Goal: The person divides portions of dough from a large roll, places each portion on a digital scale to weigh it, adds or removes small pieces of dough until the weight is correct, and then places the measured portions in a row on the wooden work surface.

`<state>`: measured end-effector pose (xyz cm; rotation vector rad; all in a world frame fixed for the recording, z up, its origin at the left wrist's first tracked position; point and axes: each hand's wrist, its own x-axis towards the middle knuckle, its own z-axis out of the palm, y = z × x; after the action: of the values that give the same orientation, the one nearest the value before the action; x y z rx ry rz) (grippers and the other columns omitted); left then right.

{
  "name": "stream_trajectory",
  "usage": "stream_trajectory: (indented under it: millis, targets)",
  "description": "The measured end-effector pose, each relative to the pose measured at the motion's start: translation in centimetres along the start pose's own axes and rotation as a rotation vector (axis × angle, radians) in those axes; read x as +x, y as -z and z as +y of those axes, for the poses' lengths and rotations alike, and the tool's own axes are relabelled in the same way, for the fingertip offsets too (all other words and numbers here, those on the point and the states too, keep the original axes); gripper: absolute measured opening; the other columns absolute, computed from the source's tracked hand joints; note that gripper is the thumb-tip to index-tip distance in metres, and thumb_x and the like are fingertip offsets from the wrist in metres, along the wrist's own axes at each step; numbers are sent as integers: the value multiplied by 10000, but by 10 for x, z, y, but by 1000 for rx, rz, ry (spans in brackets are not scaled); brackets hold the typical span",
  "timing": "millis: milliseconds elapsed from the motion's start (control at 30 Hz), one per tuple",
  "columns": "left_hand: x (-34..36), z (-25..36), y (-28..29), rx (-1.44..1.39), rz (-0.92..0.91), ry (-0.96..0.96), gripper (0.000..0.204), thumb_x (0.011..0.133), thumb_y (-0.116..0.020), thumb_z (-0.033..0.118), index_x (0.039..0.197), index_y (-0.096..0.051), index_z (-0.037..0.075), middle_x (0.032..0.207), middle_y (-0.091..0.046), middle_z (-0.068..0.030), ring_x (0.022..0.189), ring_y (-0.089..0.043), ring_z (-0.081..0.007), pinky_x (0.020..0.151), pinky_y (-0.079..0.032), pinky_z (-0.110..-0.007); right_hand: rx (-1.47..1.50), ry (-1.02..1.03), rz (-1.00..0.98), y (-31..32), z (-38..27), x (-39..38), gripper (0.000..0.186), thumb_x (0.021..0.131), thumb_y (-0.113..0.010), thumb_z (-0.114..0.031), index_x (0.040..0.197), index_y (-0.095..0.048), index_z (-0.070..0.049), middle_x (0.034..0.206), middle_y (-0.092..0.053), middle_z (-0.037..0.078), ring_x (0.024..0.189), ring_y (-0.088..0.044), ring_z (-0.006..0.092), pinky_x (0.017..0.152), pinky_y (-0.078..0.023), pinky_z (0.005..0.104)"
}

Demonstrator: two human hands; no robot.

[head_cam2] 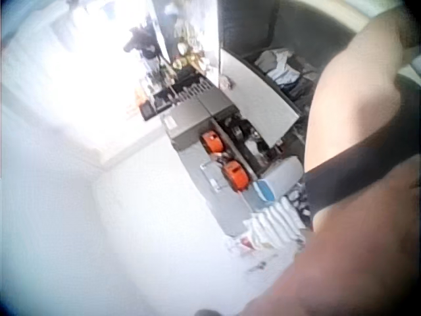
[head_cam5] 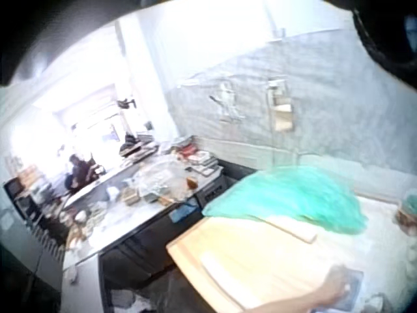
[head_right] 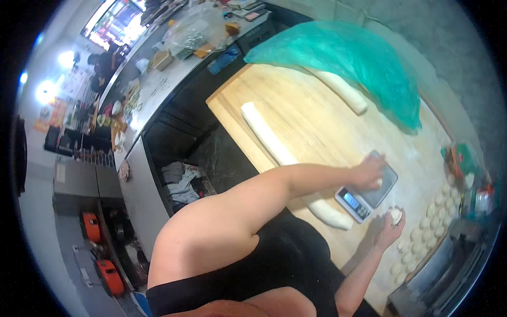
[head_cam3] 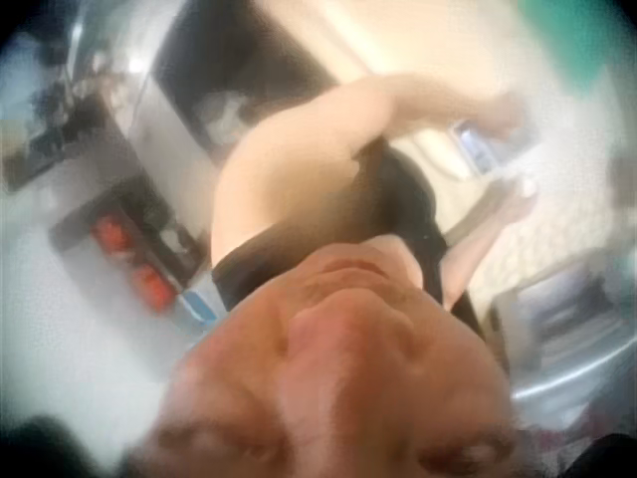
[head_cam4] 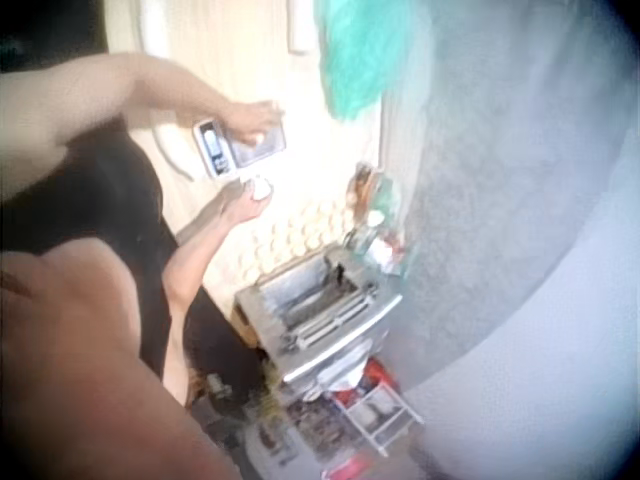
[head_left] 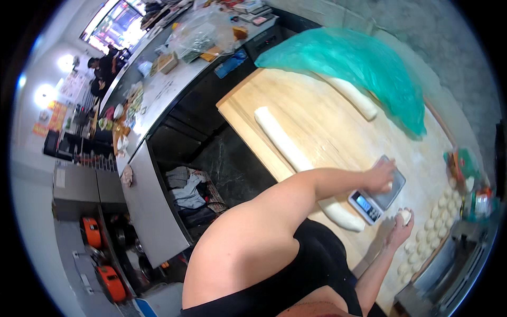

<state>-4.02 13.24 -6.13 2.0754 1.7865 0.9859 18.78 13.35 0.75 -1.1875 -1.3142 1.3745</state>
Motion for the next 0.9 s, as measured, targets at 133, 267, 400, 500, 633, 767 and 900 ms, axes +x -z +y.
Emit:
stream_trajectory:
  millis: [133, 267, 400, 500, 633, 767, 900]
  targets:
    - [-29, 17, 7, -280, -28, -46, 353, 768, -680, 251, 1018, -562, 32, 1059, -571, -209, 1033, -521, -434, 868, -413, -535, 98, -16, 11, -37, 4, 15, 447, 892, -609, -78, 1305, -467, 17, 1214, -572, 132, 1074, -597, 248, 916, -472, 332]
    - [-39, 38, 36, -980, 407, 630, 243, 897, -599, 254, 1008, -518, 53, 892, -585, -150, 775, -614, -266, 604, -509, -374, -498, 62, -177, -61, 27, 30, 455, 858, -655, -99, 1285, -521, -17, 1267, -553, 137, 1135, -554, 232, 955, -453, 350]
    - [-57, 36, 83, -1620, 112, 949, 225, 963, -506, 273, 974, -543, 52, 817, -603, -74, 682, -625, -159, 510, -485, -253, -719, 703, -339, -69, -9, 28, 429, 809, -643, -17, 1231, -568, -7, 1178, -584, 99, 1060, -560, 175, 912, -456, 314]
    - [-64, 50, 113, -1498, -254, 800, 242, 966, -500, 292, 918, -580, 69, 771, -644, -52, 618, -607, -113, 509, -450, -220, -415, 197, -756, -77, -34, 20, 346, 797, -643, 7, 1143, -617, -2, 1072, -611, 89, 928, -590, 157, 820, -473, 283]
    - [-65, 65, 123, -1502, -329, 719, 224, 962, -515, 289, 943, -591, 79, 768, -647, -36, 651, -611, -96, 538, -453, -217, -412, 303, -868, -75, -51, 17, 211, 792, -653, 23, 1003, -660, 7, 870, -637, 34, 808, -583, 117, 734, -467, 254]
    - [-69, 73, 125, -1493, -289, 743, 225, 960, -530, 280, 979, -581, 62, 817, -633, -39, 686, -616, -103, 562, -469, -225, -258, 72, -700, -82, -58, -6, 92, 827, -664, -8, 913, -681, 17, 834, -646, 25, 766, -591, 92, 704, -476, 237]
    - [-73, 76, 118, -1488, -231, 716, 219, 952, -552, 259, 996, -575, 45, 875, -621, -66, 721, -621, -128, 599, -500, -257, -367, 251, -688, -73, -49, -7, 86, 840, -665, -27, 909, -675, 24, 802, -640, 37, 728, -594, 91, 671, -488, 232]
